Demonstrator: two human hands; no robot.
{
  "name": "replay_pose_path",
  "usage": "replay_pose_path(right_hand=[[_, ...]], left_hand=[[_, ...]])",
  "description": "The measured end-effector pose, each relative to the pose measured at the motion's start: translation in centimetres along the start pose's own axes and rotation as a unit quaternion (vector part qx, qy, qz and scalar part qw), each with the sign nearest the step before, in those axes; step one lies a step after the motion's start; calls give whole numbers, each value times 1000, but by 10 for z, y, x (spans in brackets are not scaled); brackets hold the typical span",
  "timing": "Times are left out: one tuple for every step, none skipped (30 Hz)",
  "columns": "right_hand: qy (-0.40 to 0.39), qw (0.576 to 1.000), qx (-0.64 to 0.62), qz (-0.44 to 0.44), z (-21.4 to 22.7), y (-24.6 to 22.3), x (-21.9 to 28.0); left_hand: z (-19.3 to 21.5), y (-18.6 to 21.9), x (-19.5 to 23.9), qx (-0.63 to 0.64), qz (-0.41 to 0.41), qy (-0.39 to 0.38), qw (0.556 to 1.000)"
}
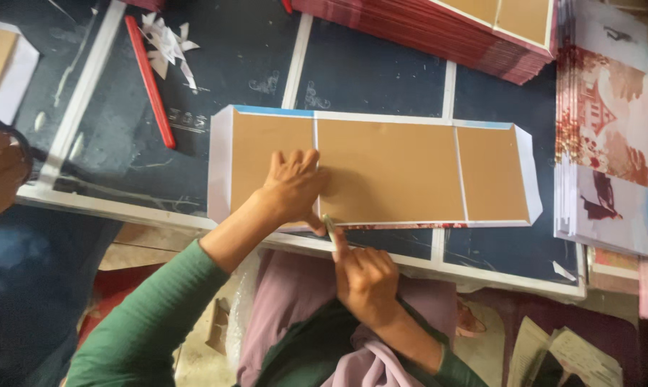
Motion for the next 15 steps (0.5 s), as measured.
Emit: replay_pose_path(right_hand=[[-19,1000,10,-14,-5,9,6],[-39,999,20,-27,-12,17,12],[-40,999,15,-27,-14,34,16],[-32,997,47,-57,-16,53,21],[-28,993,79,-84,-16,74,27],[-33,993,75,-81,-20,66,25],[-23,996,58,-70,-21,59,21],[-13,997,41,-59,-21,53,18],[-8,997,43,-59,-19,27,9],[-2,999,13,-35,-16,0,-1],[3,1000,-18,-9,-13,-27,-10],[6,1000,-18,-8,-11,-23,-10],[8,1000,-17,0,-12,-23,-11],[10,1000,-17,7,-13,-22,-13],[11,1000,-21,6,-15,-7,-9]], left_hand=[[3,-7,11,18,25,-18,999],[6,-15,22,37,51,-36,997],[9,-20,29,37,55,-39,997],[13,-26,36,46,53,-27,997],[15,-28,44,59,51,-17,997],[12,-29,41,63,56,-20,996],[11,-29,39,54,51,-23,997],[10,-27,36,45,47,-26,998],[8,-29,35,42,46,-23,998],[7,-29,33,37,36,-23,998],[5,-30,32,33,28,-23,999],[11,-29,38,32,29,-20,999],[17,-31,45,31,29,-27,999],[22,-33,51,31,29,-34,999],[19,-39,52,30,32,-35,998]])
Point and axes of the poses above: each hand's wrist, its own x-axis away from the middle knuckle, its own z-axis out of the back of the hand, y = z × x, the point moved 4 cm from there along -x, towards the middle knuckle, and after that the axes turned 15 degrees about x, right-handed, at the moved point
